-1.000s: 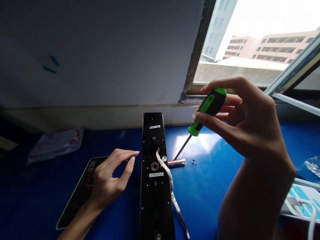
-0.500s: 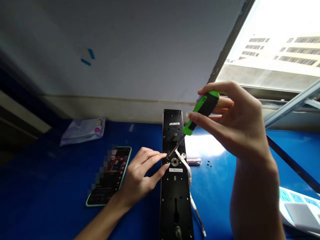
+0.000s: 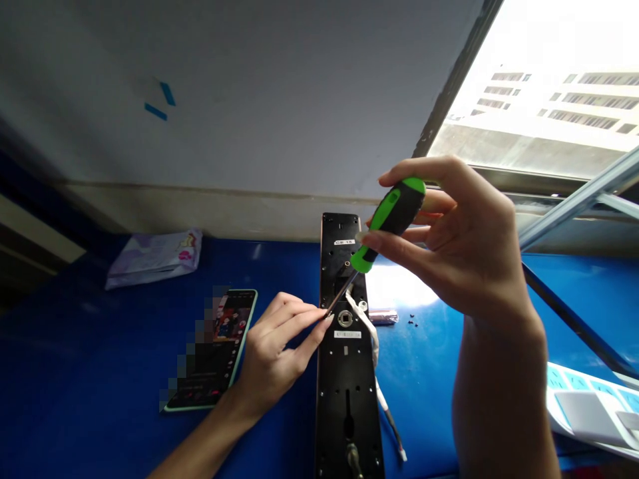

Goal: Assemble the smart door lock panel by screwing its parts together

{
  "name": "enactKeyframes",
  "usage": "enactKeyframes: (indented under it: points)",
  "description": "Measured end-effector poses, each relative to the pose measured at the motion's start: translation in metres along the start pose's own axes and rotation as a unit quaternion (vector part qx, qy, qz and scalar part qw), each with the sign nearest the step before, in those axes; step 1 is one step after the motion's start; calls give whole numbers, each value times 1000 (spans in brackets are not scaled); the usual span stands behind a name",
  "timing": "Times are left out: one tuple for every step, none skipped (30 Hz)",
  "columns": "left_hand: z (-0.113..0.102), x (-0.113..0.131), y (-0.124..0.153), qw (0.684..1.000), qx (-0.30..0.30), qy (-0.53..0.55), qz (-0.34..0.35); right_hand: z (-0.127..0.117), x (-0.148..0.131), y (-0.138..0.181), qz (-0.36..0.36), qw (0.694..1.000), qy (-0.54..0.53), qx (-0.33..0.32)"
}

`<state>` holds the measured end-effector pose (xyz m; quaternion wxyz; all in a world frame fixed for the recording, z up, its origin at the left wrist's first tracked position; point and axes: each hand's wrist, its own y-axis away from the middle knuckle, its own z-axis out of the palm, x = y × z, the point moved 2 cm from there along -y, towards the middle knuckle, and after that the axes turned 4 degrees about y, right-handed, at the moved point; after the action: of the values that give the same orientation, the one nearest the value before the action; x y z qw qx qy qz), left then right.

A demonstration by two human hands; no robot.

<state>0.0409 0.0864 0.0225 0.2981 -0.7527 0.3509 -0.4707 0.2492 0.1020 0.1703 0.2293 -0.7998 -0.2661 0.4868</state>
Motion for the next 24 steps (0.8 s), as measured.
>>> enactKeyframes:
  points:
    - [0,1,0,1000,0,5,-10,0,-1,1,-2,1000,-1,-8]
    - [0,1,0,1000,0,9,-18,-1,-2,2,-4,1000,-5,-16]
    - [1,2,0,1000,0,14,-24,-1,-4,3,-8,1000,-11,-22]
    - [1,4,-1,999,1,18,-27,-2,-5,4,-10,999,-19,-26]
    - [2,5,-1,999,1,21,-30,-2,-6,6,-9,999,-25,-29]
    - [3,6,-1,999,1,24,-31,-2,-6,7,-7,999,-29,-33]
    - [5,8,-1,999,2,25,-33,-3,-6,9,-5,999,-29,-40]
    - [6,9,-1,999,2,26,-32,-3,-6,11,-4,998,-28,-48]
    - [8,11,0,999,2,27,-31,-4,-6,13,-6,998,-28,-56]
    - [10,12,0,999,3,28,-29,-4,-5,14,-10,998,-28,-61]
    - [11,13,0,999,3,29,-27,-5,-4,16,-15,998,-31,-62]
    - [13,14,1,999,4,29,-25,-6,-3,17,-23,997,-34,-59]
    - [14,14,1,999,4,26,-22,-8,-1,18,-33,997,-37,-53]
    - [14,14,2,1000,4,18,-21,-9,0,18,-46,997,-40,-47]
    - [15,14,3,1000,1,6,-24,-12,2,19,-60,996,-43,-41]
    - [15,14,3,999,-4,-9,-31,-15,3,19,-77,995,-44,-34]
    - [16,13,4,999,-11,-23,-41,-18,3,19,-91,995,-42,-28]
    - [16,12,5,998,-20,-35,-54,-22,4,19,-98,994,-35,-20]
    - [17,11,6,996,-30,-43,-67,-25,5,19,-97,995,-24,-11]
    - [18,10,7,995,-41,-47,-78,-29,6,20,-94,995,-13,-2]
    - [19,9,8,994,-52,-48,-86,-32,7,20,-87,996,-1,6]
    - [21,8,9,993,-62,-47,-92,-35,7,20,-82,997,10,9]
    - [22,8,10,992,-71,-46,-97,-37,8,21,-80,996,21,11]
    - [23,7,12,991,-79,-45,-101,-38,9,21,-86,996,30,11]
